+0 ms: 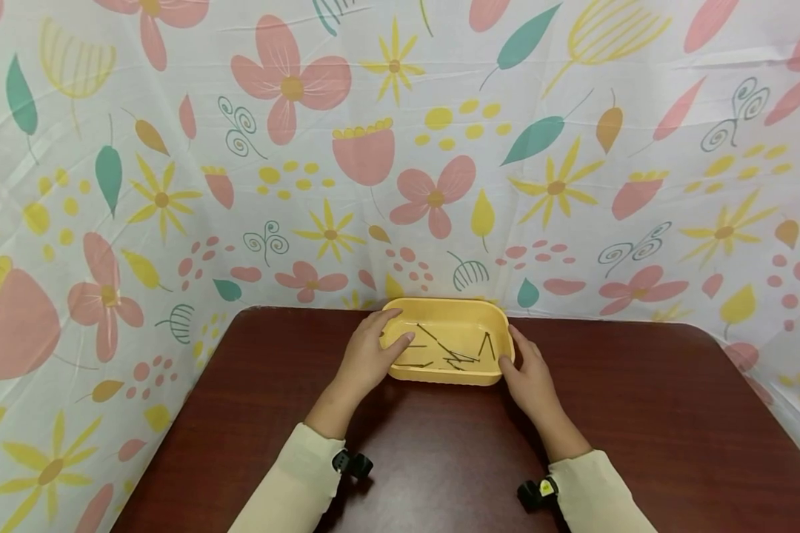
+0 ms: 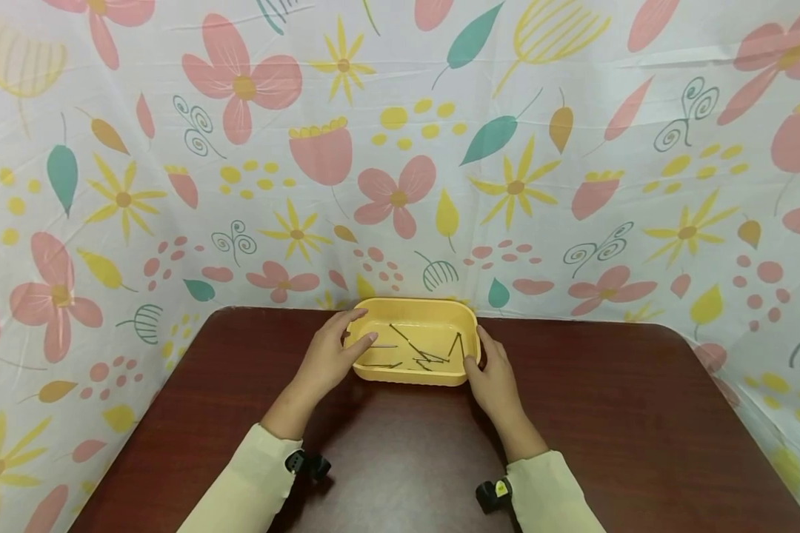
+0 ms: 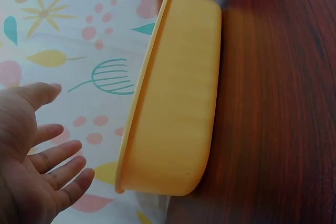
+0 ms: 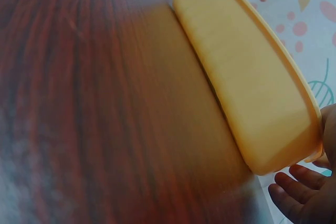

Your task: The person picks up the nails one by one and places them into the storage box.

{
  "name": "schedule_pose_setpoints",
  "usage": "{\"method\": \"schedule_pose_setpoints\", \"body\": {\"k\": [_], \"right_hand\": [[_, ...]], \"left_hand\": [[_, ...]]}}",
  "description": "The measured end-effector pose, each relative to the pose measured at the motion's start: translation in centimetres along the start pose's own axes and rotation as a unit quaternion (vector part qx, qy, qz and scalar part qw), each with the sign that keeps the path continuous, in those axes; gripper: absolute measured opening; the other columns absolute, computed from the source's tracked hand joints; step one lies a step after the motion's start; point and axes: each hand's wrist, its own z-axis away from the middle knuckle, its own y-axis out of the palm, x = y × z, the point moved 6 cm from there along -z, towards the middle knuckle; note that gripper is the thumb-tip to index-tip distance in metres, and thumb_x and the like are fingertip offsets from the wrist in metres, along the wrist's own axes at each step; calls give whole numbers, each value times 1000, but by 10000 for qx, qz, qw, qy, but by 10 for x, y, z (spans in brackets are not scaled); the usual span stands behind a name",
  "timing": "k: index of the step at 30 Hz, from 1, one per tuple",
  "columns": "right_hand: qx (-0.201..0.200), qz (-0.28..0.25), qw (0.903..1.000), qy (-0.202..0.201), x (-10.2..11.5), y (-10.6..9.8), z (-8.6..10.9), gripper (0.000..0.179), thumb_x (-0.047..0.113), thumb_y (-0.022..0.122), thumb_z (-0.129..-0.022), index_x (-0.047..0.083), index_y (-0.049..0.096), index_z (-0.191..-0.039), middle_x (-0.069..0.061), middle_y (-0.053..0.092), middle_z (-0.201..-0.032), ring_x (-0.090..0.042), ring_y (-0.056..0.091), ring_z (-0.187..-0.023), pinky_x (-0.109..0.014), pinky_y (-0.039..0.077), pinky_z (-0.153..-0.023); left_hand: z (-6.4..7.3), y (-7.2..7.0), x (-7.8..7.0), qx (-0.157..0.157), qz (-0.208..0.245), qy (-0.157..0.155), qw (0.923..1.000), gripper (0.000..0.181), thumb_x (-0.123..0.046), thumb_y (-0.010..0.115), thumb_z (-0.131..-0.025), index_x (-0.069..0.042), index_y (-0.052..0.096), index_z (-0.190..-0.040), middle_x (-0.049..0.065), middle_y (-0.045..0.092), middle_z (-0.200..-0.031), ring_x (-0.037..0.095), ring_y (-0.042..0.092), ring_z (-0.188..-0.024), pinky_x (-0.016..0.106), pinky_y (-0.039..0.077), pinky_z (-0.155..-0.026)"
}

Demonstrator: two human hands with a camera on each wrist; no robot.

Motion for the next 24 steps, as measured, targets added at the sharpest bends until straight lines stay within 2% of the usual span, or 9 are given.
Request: {"method": "schedule_pose_setpoints", "body": {"k": [3, 6, 13, 24], "right_hand": [[3, 0, 10000, -1, 0, 0, 0, 62, 15, 54, -100, 7, 32, -159, -28, 41, -151, -46, 39, -141, -64, 31, -114], [16, -7, 10000, 21, 0, 0, 0, 63, 15, 53, -101, 8, 32, -159, -27, 40, -152, -45, 39, -141, -64, 31, -115], [39, -10, 10000, 41, 0, 0, 0, 63, 16, 53, -101, 8, 31, -159, -27, 41, -151, -45, 40, -141, -64, 31, -114], [68, 30, 10000, 66, -1, -2, 0, 63, 17, 53, -101, 9, 31, -159, -26, 38, -154, -45, 37, -143, -64, 30, -115]], "left_hand": [[1, 0, 0, 14, 67, -40, 10000, 63, -51, 62, -97, -20, 49, -150, 8, 44, -157, 32, 41, -145, 56, 40, -112], [1, -1, 0, 14, 77, -8, 10000, 65, -51, 63, -97, -20, 48, -151, 9, 43, -158, 32, 38, -147, 57, 37, -114], [5, 0, 2, -24, 34, -1, 10000, 64, -50, 63, -97, -19, 48, -151, 5, 43, -158, 30, 37, -148, 56, 36, -116], [6, 2, 4, -44, 94, 17, 9999, 61, -47, 64, -97, -19, 49, -150, 6, 44, -157, 31, 38, -147, 56, 36, -116]]}}
